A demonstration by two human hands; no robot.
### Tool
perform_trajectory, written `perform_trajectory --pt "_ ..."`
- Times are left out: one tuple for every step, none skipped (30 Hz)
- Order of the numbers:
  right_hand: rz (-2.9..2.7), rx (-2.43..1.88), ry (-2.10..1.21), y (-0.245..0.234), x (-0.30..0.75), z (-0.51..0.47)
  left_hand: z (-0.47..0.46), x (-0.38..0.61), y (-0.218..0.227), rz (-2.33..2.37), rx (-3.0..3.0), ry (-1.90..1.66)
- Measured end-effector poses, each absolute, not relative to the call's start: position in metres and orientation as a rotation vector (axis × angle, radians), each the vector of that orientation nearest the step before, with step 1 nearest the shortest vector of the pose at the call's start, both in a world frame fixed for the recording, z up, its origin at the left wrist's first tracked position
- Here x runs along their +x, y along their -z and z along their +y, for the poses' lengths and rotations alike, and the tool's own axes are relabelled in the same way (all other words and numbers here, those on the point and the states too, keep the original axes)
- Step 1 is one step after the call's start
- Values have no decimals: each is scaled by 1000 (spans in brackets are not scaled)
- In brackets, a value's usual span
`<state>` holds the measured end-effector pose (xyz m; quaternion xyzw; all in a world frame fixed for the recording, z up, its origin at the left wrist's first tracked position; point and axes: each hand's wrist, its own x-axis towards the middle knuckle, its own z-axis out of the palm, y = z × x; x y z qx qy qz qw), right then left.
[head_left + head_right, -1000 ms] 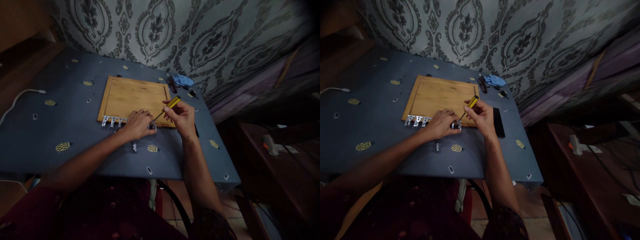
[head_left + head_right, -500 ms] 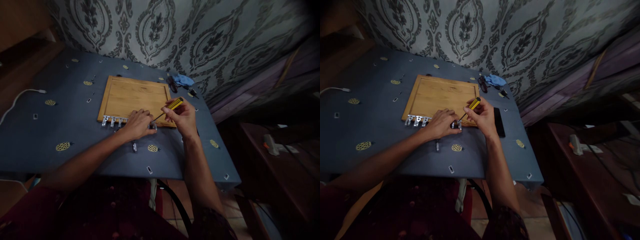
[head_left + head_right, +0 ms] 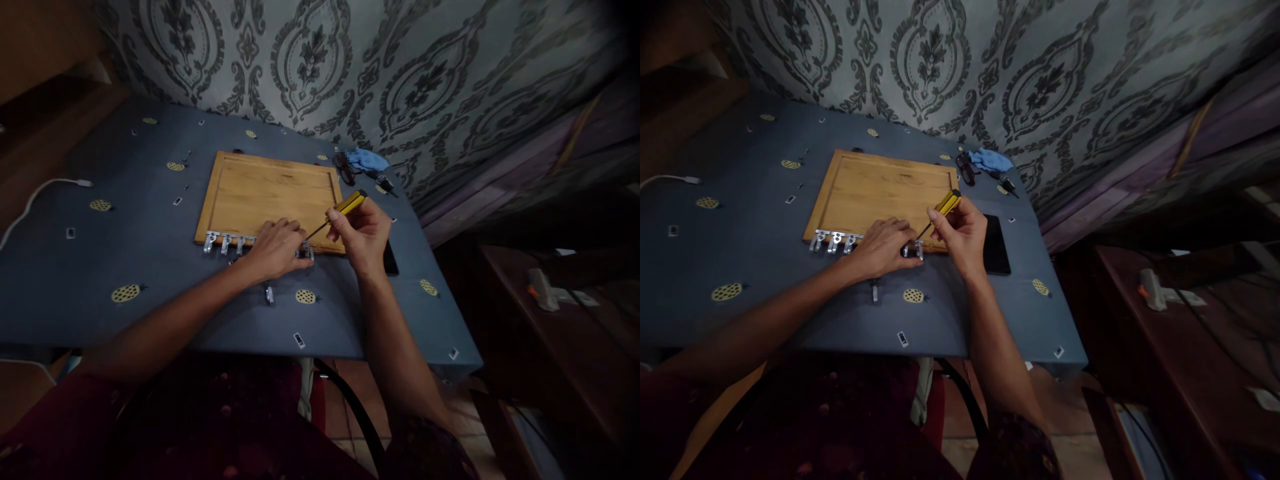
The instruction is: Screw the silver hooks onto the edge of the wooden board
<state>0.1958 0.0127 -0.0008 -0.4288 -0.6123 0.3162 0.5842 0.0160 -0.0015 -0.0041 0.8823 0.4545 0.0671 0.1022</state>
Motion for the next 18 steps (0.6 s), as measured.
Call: perform_trajectory --pt "-1413 -1007 -708 1 196 13 -1 16 4 1342 2601 -205" --pt "-1400 -1014 -685 0 197 13 -1 16 4 1342 2596 -207" --pt "-1392 -1021 -668 0 198 13 -1 16 4 1343 2591 -204" --pt "-1390 -1024 -661 0 199 14 -1 16 3 1345 2586 -196" --pt "-1394 -1023 -664 0 200 14 -1 16 3 1348 2585 -188" --pt "-1402 -1022 -673 0 200 14 -1 16 3 1351 2585 -181" --pt "-1410 -1020 -686 0 200 14 -1 16 3 1354 2588 -178" --pt "-1417 -1019 -699 0 200 14 -1 16 3 1355 2592 -179" --pt "-1419 -1019 -707 0 200 14 -1 16 4 1354 2597 -183" --pt "-1423 -1020 -713 0 199 14 -1 16 4 1352 2602 -186" --pt "-1425 -1022 -717 0 199 14 -1 16 4 1350 2605 -188" --pt "-1426 -1024 -720 0 198 13 -1 16 5 1350 2606 -189" --pt "-1427 -1023 -726 0 198 13 -1 16 5 1351 2605 -189" --pt "-1425 -1018 -734 1 197 13 -1 16 4 1351 2603 -188" --pt "-1420 -1010 -743 1 197 13 -2 16 4 1353 2599 -186" --pt "-1417 -1002 -755 1 197 13 -2 17 4 1351 2596 -182" --pt "-1414 -992 -765 1 196 14 -2 17 3 1349 2594 -177" --pt "-1413 -984 -773 2 196 14 -2 17 3 1346 2594 -177"
